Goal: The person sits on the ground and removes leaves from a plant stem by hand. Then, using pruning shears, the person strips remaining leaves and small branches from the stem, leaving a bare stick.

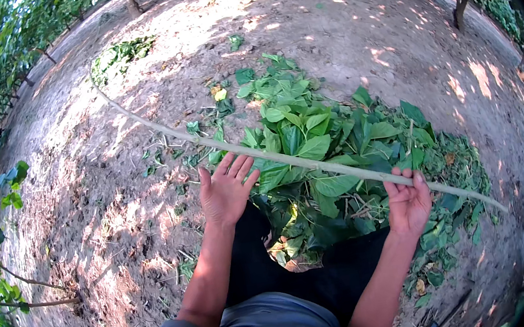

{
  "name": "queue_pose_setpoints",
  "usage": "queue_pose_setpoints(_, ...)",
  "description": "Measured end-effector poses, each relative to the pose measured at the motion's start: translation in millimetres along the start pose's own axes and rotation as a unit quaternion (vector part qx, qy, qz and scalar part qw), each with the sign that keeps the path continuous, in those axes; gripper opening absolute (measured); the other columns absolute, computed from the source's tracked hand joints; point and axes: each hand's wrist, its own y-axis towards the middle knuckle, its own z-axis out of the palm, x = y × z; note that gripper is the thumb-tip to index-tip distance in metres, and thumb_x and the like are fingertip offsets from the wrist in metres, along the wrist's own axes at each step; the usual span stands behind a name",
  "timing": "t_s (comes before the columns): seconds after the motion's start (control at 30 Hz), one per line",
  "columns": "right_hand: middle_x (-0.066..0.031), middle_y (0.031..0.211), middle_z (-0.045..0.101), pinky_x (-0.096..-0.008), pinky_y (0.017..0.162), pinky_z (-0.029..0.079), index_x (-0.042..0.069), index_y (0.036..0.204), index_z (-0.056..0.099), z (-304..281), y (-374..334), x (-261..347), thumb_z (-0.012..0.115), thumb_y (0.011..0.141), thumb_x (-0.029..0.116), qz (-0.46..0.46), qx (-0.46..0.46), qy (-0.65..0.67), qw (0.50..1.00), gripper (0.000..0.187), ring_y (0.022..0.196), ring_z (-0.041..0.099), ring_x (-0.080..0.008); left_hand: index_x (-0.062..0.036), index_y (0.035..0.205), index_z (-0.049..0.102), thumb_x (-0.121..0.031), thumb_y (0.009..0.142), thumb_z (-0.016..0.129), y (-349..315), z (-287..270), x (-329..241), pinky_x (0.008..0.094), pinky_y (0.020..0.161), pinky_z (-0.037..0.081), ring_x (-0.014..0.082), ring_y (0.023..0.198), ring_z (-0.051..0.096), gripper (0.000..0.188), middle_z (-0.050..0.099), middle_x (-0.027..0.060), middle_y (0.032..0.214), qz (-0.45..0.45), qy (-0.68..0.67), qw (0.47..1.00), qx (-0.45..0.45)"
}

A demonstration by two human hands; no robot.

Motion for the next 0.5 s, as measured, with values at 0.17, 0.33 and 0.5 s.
queue_pose_setpoints(0.17,-0.0153,0.098,0.066,-0.0614,0.098,0.043,0.003,0.094,0.059,27.4,-4.5,-15.3,0.057,0.086,0.002,-0.016,0.066,0.014,0.998,0.008,0.105,0.061,-0.0359,-0.002,0.13,0.046,-0.046,0.089,0.061,3.7,21.9,35.0,0.0494,0.103,0.041,0.0317,0.123,0.05,0.062,0.052,0.0184,0.129,-0.089,0.086,0.986,0.109)
queue_pose_setpoints(0.33,-0.015,0.096,0.067,-0.0609,0.096,0.045,0.003,0.093,0.062,33.2,-9.4,-28.3,0.055,0.087,0.002,-0.016,0.065,0.035,0.997,0.009,0.107,0.061,-0.0369,-0.0022,0.127,0.048,-0.036,0.092,0.059,20.9,54.4,61.5,0.0487,0.103,0.042,0.0314,0.122,0.05,0.05,0.054,0.0178,0.127,-0.121,0.075,0.984,0.109)
queue_pose_setpoints(0.5,-0.0141,0.097,0.067,-0.0588,0.094,0.048,0.005,0.094,0.062,25.0,-18.8,-34.1,0.053,0.087,0.002,-0.01,0.075,0.049,0.996,0.012,0.107,0.061,-0.0359,0.0003,0.12,0.053,-0.034,0.094,0.055,29.3,80.2,97.2,0.0478,0.103,0.039,0.0283,0.108,0.056,0.043,0.06,0.0138,0.111,-0.143,-0.035,0.986,0.076)
